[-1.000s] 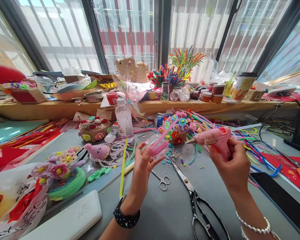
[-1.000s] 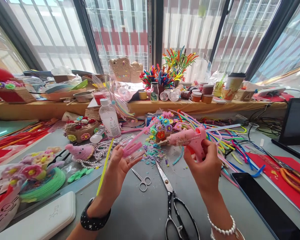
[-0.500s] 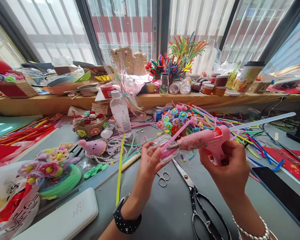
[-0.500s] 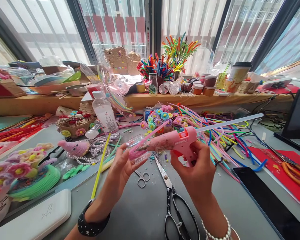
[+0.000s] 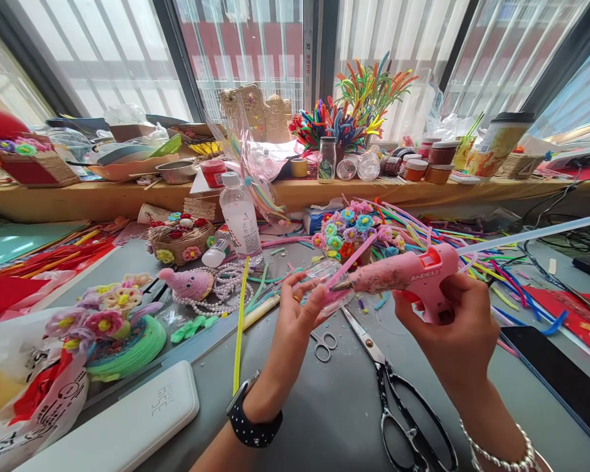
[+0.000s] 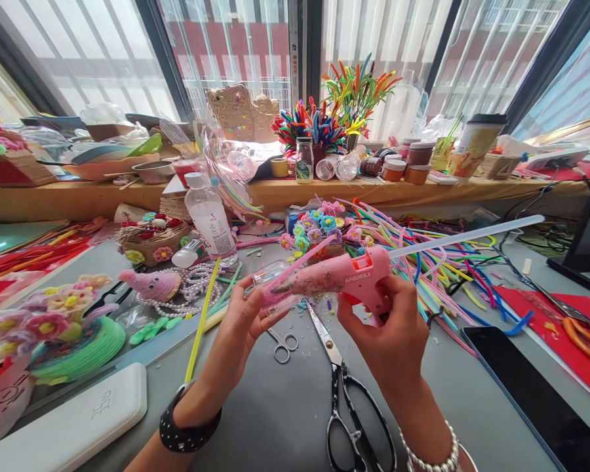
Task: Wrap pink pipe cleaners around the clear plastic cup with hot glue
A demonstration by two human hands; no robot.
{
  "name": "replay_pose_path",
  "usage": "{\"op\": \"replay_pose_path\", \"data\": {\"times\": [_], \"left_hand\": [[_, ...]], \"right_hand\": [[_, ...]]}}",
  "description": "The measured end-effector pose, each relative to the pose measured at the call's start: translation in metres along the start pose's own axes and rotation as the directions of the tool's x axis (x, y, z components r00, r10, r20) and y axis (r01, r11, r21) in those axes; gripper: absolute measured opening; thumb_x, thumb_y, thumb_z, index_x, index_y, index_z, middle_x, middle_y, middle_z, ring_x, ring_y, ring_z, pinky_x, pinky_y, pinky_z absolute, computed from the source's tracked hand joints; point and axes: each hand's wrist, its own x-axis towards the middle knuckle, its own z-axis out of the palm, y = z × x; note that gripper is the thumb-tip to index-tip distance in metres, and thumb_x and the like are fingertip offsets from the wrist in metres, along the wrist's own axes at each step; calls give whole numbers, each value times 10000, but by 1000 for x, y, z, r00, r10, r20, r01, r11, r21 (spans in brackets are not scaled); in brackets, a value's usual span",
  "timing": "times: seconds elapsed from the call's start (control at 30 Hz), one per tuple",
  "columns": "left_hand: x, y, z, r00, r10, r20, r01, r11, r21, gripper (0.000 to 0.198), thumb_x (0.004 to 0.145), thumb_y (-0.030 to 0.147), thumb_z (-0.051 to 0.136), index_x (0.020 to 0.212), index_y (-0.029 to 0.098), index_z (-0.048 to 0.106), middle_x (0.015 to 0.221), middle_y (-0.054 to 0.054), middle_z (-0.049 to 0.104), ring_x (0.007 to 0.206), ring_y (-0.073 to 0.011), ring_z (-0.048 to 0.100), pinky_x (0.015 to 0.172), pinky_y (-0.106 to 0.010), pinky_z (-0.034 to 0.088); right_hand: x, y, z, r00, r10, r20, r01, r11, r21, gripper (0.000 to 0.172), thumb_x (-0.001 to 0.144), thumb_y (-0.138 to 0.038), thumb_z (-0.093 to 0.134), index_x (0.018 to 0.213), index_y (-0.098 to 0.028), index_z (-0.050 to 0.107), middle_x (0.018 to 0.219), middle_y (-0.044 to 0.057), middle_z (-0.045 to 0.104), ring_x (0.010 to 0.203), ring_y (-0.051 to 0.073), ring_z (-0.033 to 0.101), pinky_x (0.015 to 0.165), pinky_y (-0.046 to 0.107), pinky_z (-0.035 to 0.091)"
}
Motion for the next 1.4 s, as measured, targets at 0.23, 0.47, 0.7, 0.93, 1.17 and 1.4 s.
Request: {"op": "replay_pose_path", "data": {"times": [0.23,0.47,0.7,0.93,1.17,1.4], "left_hand": [[1,0,-1,1000,-6,7,6,1000,19,566,680,457,687,1105,202,411,1132,-107,565,962,-241,619,801,-372,513],[2,-1,-2,1000,-22,-7,22,1000,-3,571,654,457,706,1090,212,431,1129,-111,581,985,-257,609,813,-400,497],[2,-1,-1,1000,-6,-1,6,1000,6,603,644,474,703,1104,204,421,1128,-111,567,968,-254,615,820,-408,505],[-1,1,-1,1000,9,7,-9,1000,11,586,677,478,679,1117,203,407,1169,-121,555,1032,-278,590,863,-451,487],[-1,1,-1,1000,10,1,-10,1000,-20,562,681,445,689,1111,199,424,1173,-124,556,1026,-273,599,841,-421,508],[-3,4,0,999,16,30,-16,1000,-16,509,730,435,648,1106,203,396,1198,-123,541,1055,-268,583,853,-407,501]], "right_hand": [[0,0,0,1000,12,-8,-12,1000,-13,416,601,-501,663,838,-206,491,709,28,614,524,160,558,493,284,466],[0,-1,0,1000,29,5,-29,1000,-7,390,602,-468,659,842,-219,479,708,24,623,528,168,565,502,290,464],[0,-2,-2,999,33,0,-33,999,-8,371,603,-445,648,840,-221,471,676,11,609,496,160,547,487,284,453],[0,-2,-1,998,60,7,-60,998,-13,392,596,-455,650,856,-220,474,698,21,621,520,171,569,503,290,458],[-1,0,0,998,64,-6,-64,998,-25,402,591,-461,653,864,-223,478,706,22,623,535,179,578,516,296,464],[0,-1,-1,996,92,-9,-92,996,-20,406,578,-442,665,862,-217,481,713,26,631,533,176,577,513,292,461]]}}
